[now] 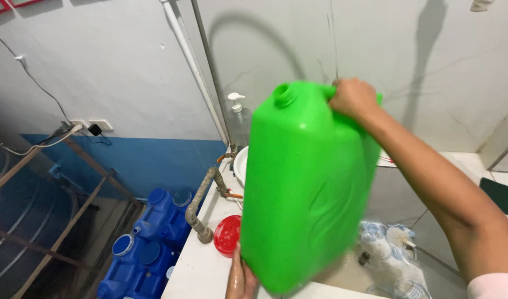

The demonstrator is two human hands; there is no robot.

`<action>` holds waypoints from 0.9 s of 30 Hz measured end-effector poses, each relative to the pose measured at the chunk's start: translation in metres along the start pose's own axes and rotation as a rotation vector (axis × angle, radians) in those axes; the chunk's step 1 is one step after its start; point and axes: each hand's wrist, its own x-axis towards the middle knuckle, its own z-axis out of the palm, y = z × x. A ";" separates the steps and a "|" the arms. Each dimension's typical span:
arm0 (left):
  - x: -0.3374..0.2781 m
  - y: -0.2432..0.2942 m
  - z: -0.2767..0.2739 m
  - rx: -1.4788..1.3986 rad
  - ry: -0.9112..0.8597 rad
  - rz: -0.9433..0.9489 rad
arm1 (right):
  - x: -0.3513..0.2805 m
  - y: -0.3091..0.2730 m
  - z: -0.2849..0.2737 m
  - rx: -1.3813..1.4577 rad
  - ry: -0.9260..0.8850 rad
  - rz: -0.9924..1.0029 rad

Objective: The person washes a green plastic jerrycan and a red plastic lid in a sink. They use a sponge to scrub the exterior and interior of the jerrycan, rinse it under running water, and then wash the red lid separately before placing it back on the jerrycan.

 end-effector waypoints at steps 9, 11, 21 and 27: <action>-0.015 0.048 -0.023 0.055 0.014 0.095 | 0.001 -0.033 -0.009 0.269 0.090 0.000; -0.023 0.032 -0.010 0.036 0.016 0.061 | 0.022 -0.012 0.012 0.281 0.099 -0.031; -0.033 0.118 0.143 0.270 -0.419 0.412 | -0.147 0.247 0.148 0.558 -0.082 0.438; 0.099 0.070 0.234 0.426 -0.543 0.708 | -0.233 0.189 0.173 0.933 -0.114 0.669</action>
